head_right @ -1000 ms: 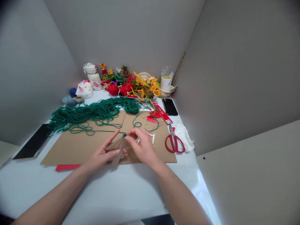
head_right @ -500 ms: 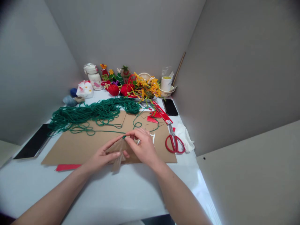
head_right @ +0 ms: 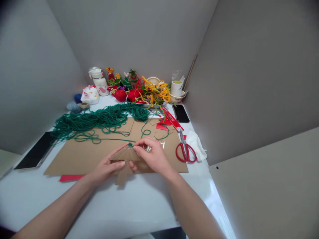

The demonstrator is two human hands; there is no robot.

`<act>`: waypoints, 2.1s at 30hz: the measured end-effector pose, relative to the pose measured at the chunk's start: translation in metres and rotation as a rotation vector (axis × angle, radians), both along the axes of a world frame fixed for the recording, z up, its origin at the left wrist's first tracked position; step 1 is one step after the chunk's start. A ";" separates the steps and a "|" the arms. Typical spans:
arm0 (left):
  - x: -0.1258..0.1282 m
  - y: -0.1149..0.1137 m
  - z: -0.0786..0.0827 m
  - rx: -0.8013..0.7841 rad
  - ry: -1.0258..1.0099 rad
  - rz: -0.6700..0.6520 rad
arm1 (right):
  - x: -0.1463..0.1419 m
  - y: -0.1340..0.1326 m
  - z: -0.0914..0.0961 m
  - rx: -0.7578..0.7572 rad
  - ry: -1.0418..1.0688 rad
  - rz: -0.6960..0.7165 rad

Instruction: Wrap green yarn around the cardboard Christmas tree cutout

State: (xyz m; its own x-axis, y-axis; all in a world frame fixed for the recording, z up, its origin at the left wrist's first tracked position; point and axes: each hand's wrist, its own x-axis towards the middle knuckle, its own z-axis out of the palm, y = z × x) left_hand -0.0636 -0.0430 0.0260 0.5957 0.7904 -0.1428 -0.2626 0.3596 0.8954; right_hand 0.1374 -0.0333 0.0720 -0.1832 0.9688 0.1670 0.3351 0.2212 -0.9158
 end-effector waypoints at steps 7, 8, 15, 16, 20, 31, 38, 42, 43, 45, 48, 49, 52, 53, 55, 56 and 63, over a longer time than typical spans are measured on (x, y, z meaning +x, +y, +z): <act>-0.004 0.000 0.000 0.004 -0.132 -0.135 | 0.006 0.001 -0.003 -0.285 0.198 0.137; -0.004 0.000 0.000 0.006 -0.148 -0.152 | 0.007 0.001 -0.004 -0.297 0.210 0.157; -0.006 0.000 -0.004 -0.034 -0.253 -0.271 | 0.009 0.003 -0.003 -0.353 0.245 0.248; -0.006 0.000 -0.004 -0.049 -0.255 -0.284 | 0.009 0.003 -0.003 -0.351 0.245 0.256; -0.008 0.001 -0.003 -0.084 -0.249 -0.331 | 0.009 0.003 -0.003 -0.325 0.213 0.284; -0.010 0.006 -0.001 -0.079 -0.155 -0.346 | 0.009 0.003 0.001 -0.140 -0.057 0.229; -0.009 0.008 0.003 -0.089 -0.162 -0.317 | 0.010 0.004 0.001 -0.117 -0.072 0.256; -0.006 0.007 0.003 -0.070 -0.135 -0.222 | 0.012 0.005 -0.002 -0.038 -0.043 0.246; -0.005 0.007 0.003 -0.061 -0.123 -0.185 | 0.013 0.006 -0.002 -0.028 -0.028 0.201; -0.003 0.006 0.004 -0.041 -0.093 -0.115 | 0.012 0.007 -0.004 -0.042 0.020 0.083; 0.002 0.004 0.006 -0.029 -0.030 -0.042 | 0.010 0.008 -0.005 -0.069 0.098 -0.039; 0.004 0.004 0.007 -0.025 -0.004 -0.025 | 0.008 0.007 -0.006 -0.061 0.110 -0.052; 0.008 0.002 0.008 0.007 0.062 0.017 | 0.004 0.006 -0.007 -0.028 0.102 -0.055; 0.009 0.001 0.008 0.023 0.078 0.028 | 0.003 0.005 -0.008 -0.022 0.096 -0.056; 0.010 -0.001 0.008 0.054 0.106 0.042 | 0.000 0.004 -0.010 -0.026 0.091 -0.058; 0.010 -0.001 0.008 0.066 0.119 0.046 | -0.001 0.004 -0.011 -0.035 0.093 -0.057; 0.012 -0.004 0.011 0.092 0.164 0.055 | -0.003 0.005 -0.012 -0.123 0.099 -0.019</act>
